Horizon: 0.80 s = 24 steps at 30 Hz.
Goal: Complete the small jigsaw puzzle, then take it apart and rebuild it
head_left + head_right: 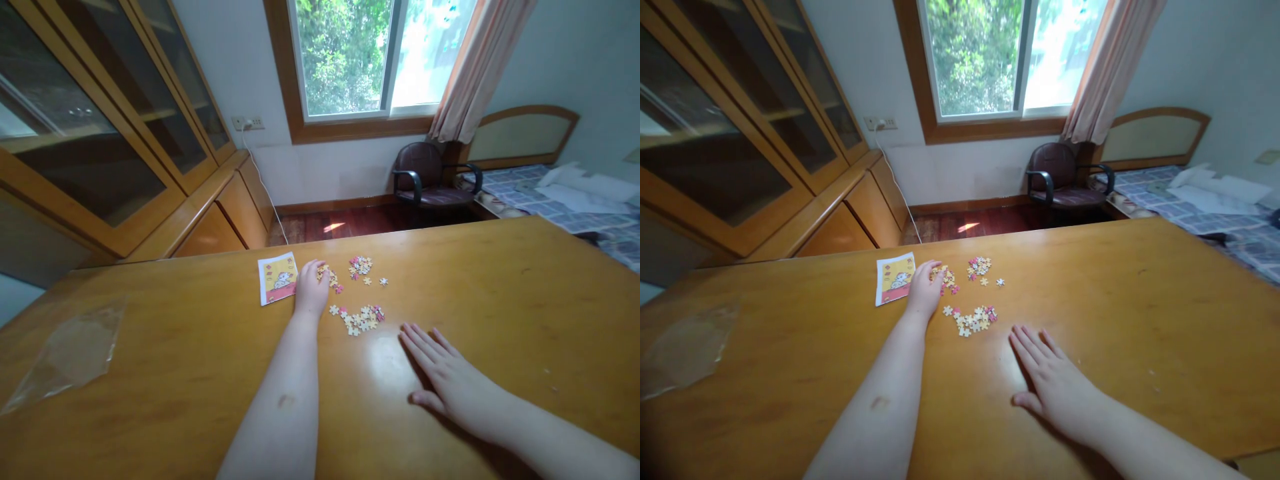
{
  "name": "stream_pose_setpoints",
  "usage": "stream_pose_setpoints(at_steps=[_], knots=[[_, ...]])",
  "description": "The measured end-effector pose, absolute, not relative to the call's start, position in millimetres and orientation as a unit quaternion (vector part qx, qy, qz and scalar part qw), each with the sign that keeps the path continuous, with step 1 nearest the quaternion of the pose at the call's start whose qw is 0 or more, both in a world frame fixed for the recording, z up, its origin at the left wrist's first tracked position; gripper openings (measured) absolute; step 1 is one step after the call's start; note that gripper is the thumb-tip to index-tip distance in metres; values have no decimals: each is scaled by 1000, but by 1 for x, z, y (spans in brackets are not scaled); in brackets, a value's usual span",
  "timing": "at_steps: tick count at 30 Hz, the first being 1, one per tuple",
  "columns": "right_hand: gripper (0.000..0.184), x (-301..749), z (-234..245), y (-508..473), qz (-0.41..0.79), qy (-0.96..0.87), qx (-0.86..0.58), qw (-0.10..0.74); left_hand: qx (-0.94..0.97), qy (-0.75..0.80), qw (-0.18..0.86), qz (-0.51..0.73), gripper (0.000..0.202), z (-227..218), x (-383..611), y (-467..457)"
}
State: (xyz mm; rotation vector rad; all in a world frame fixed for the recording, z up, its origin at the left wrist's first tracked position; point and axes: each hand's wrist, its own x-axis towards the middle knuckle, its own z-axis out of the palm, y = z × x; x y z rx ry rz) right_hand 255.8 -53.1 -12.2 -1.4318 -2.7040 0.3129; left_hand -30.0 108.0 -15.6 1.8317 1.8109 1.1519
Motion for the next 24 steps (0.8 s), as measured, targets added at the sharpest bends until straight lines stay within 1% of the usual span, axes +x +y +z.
stream_pose_setpoints(at_steps=[2,4,9,16,19,21,22,24], knots=[[88,266,-26,-59,85,-877,-472,31,642,634,160,401,26,-16,-30,108],[85,268,-29,-46,77,-869,-487,26,644,632,159,401,26,-16,-30,109],[79,244,-18,23,63,-837,-543,27,640,630,160,410,25,-18,-31,110],[72,226,-14,80,85,-847,-523,34,639,630,153,413,23,-19,-31,111],[73,226,-17,89,99,-836,-534,79,635,633,151,417,22,-16,-31,110],[72,229,-17,92,106,-814,-553,146,625,639,154,420,22,-14,-30,109],[69,230,-17,94,109,-801,-559,183,621,642,157,422,22,-12,-30,109],[55,233,-15,94,127,-791,-550,236,616,643,163,425,22,-10,-29,107]])
